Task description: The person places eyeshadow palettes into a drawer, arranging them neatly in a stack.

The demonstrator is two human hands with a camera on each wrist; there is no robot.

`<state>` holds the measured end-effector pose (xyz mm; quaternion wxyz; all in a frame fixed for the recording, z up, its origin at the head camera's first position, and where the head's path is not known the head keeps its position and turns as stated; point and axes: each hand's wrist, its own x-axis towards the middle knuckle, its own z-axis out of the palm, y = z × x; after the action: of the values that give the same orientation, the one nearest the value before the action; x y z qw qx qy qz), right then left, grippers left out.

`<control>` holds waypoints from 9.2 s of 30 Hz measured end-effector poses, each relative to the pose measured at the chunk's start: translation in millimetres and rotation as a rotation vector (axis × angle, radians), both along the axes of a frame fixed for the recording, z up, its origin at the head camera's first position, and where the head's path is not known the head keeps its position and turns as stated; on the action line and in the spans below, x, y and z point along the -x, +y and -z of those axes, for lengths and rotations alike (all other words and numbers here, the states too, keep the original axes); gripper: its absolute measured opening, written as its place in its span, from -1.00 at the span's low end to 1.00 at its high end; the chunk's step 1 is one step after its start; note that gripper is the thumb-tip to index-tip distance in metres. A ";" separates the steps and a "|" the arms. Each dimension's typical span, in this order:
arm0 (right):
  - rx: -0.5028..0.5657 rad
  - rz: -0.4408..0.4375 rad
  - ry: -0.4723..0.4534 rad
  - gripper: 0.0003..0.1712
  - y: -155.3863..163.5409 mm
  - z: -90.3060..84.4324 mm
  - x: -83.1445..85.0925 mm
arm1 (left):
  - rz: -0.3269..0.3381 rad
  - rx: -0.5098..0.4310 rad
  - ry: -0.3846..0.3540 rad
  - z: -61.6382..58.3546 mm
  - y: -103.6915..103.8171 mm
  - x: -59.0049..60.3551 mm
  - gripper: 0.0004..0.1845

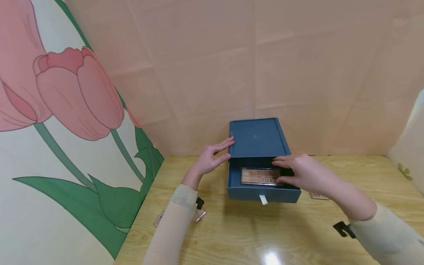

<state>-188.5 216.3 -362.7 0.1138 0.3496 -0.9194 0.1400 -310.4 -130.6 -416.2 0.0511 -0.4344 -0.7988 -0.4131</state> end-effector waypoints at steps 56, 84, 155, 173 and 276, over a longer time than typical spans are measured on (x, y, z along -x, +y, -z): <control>0.771 0.343 -0.431 -0.41 84.5 91.7 -19.6 | 0.005 -0.028 0.076 6.9 0.8 2.1 -0.19; 0.514 0.631 -0.563 0.15 135.8 166.9 -0.7 | 0.024 -0.045 0.070 10.4 5.7 8.2 -0.23; 0.331 0.552 -0.490 -0.03 132.1 186.8 16.2 | 0.001 -0.050 0.042 10.4 -7.8 5.0 -0.18; 0.363 0.542 -0.547 -0.04 137.2 184.3 17.0 | -0.003 -0.043 0.033 8.6 -9.3 5.2 -0.18; 0.501 0.083 -0.155 -0.25 57.1 27.7 -23.9 | -0.002 -0.044 0.048 11.3 -1.1 7.4 -0.20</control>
<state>-164.6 273.4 -390.4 0.1317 0.2607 -0.8755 0.3849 -317.8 -131.7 -427.5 0.0802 -0.4423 -0.7885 -0.4198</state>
